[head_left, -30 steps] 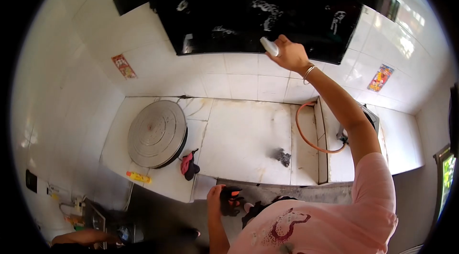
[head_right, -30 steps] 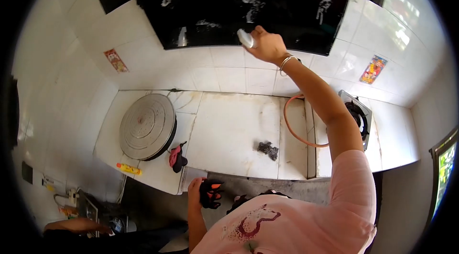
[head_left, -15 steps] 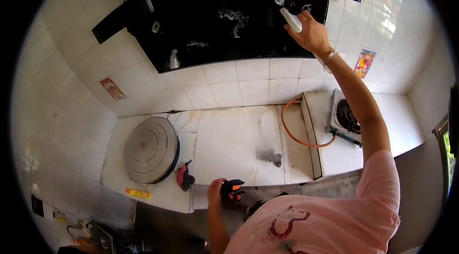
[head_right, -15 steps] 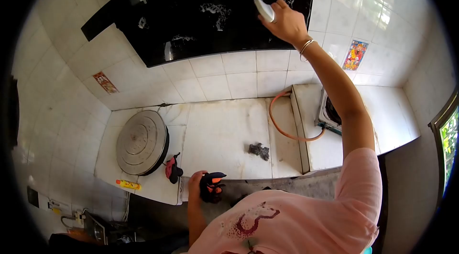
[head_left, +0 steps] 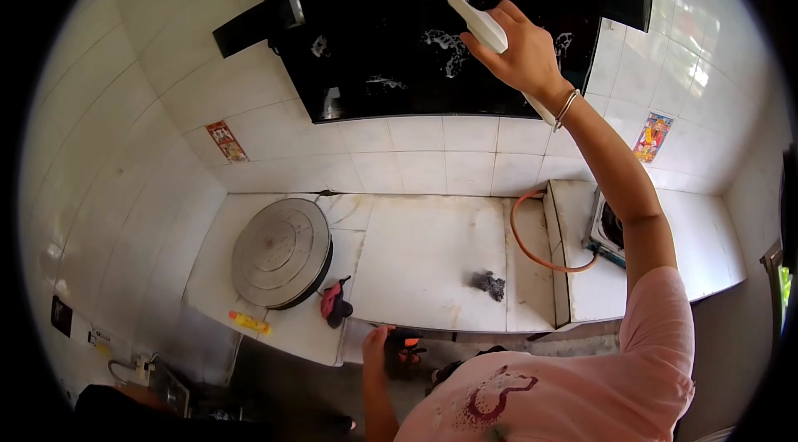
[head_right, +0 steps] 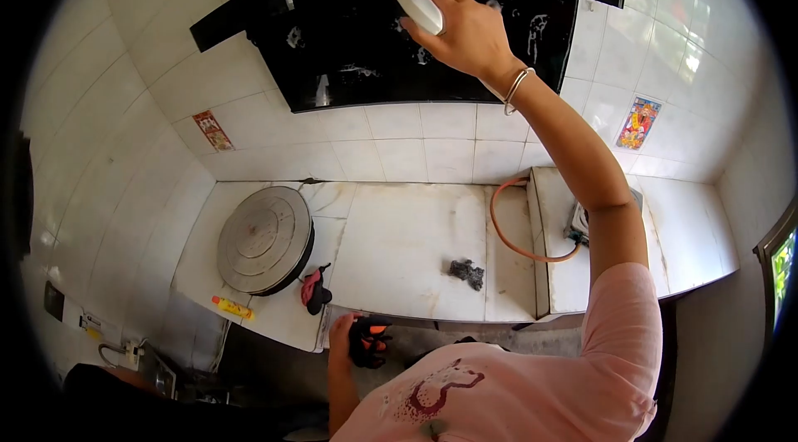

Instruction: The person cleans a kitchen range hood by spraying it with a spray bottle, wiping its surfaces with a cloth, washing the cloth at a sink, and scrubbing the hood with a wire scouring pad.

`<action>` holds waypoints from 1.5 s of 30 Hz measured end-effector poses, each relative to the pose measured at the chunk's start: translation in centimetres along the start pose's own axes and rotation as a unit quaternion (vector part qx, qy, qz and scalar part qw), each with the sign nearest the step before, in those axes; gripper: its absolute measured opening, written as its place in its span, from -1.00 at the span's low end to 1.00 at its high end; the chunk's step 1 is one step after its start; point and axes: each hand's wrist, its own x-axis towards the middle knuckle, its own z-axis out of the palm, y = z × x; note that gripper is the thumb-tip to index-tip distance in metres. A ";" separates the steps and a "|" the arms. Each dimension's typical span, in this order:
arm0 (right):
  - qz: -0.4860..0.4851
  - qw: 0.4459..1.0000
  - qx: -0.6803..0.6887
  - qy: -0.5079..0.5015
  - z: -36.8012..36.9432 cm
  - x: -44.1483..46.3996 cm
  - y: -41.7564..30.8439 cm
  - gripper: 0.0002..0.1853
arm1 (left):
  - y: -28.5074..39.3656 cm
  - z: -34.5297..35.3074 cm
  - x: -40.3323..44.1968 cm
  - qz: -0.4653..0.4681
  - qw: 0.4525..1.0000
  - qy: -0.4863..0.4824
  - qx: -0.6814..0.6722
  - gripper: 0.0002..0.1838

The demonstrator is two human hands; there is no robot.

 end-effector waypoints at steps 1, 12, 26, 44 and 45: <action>-0.001 1.000 0.003 -0.008 0.2 0.1 -0.4 -0.59 | -0.3 -0.5 -0.1 -0.003 1.000 -0.001 -0.004 -0.68; -0.042 0.998 0.037 0.009 1.6 0.9 -6.1 -0.54 | 2.3 -0.2 -3.0 -0.025 0.999 0.014 -0.015 -0.70; 0.071 0.994 -0.075 0.021 -5.2 4.0 -0.5 -0.46 | 2.2 -1.4 -3.0 -0.086 0.996 0.013 -0.027 -0.58; 0.045 0.998 0.021 0.028 -4.7 16.3 -5.2 -0.35 | -0.9 -4.9 1.1 0.046 0.999 -0.003 -0.022 -0.67; 0.025 0.999 0.021 0.006 -4.2 15.9 -5.8 -0.35 | -1.3 -5.2 1.3 0.045 0.999 -0.003 -0.022 -0.67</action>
